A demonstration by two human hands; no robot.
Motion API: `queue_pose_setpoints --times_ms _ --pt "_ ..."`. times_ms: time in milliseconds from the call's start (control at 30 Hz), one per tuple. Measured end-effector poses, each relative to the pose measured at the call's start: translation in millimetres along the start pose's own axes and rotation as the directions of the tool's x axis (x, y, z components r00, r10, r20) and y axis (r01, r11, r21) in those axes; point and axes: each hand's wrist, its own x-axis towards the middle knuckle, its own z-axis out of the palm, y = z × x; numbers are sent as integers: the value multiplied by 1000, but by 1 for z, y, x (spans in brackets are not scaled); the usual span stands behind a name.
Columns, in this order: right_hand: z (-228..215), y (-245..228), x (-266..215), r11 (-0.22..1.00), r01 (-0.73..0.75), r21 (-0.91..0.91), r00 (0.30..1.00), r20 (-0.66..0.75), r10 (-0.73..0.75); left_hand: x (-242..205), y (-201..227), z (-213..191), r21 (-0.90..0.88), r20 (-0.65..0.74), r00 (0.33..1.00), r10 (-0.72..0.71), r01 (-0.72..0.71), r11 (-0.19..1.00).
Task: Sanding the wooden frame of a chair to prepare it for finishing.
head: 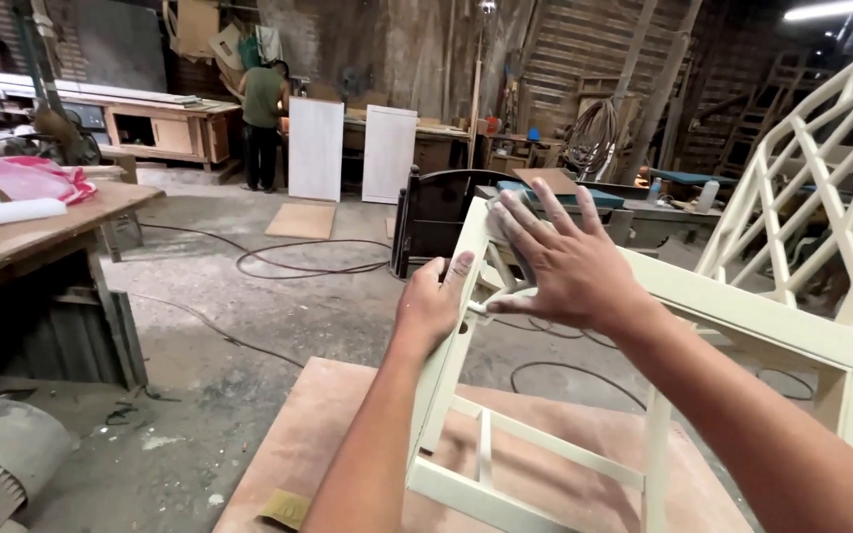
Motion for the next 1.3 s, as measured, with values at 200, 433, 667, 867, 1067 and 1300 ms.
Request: queue_pose_setpoints --times_ms 200,433,667,867,1067,1300 --pt "3 22 -41 998 -44 -37 997 66 47 -1 -5 2 -33 19 1000 -4 5 999" --pt "-3 1 2 999 -17 38 999 45 15 17 -26 4 -47 8 1000 3 -3 999" --pt "13 27 -44 988 -72 -134 996 50 79 -5 -5 0 -65 3 1000 11 -11 998" --pt "6 8 -4 1000 -24 5 1000 -16 24 8 -21 1 -62 20 1000 -6 8 998" --pt "24 28 -58 994 -44 -103 999 28 47 2 -18 2 -75 -4 1000 16 -17 997" --pt "13 0 -13 999 35 1 993 -112 -34 4 -22 -3 -57 -4 1000 -14 14 998"
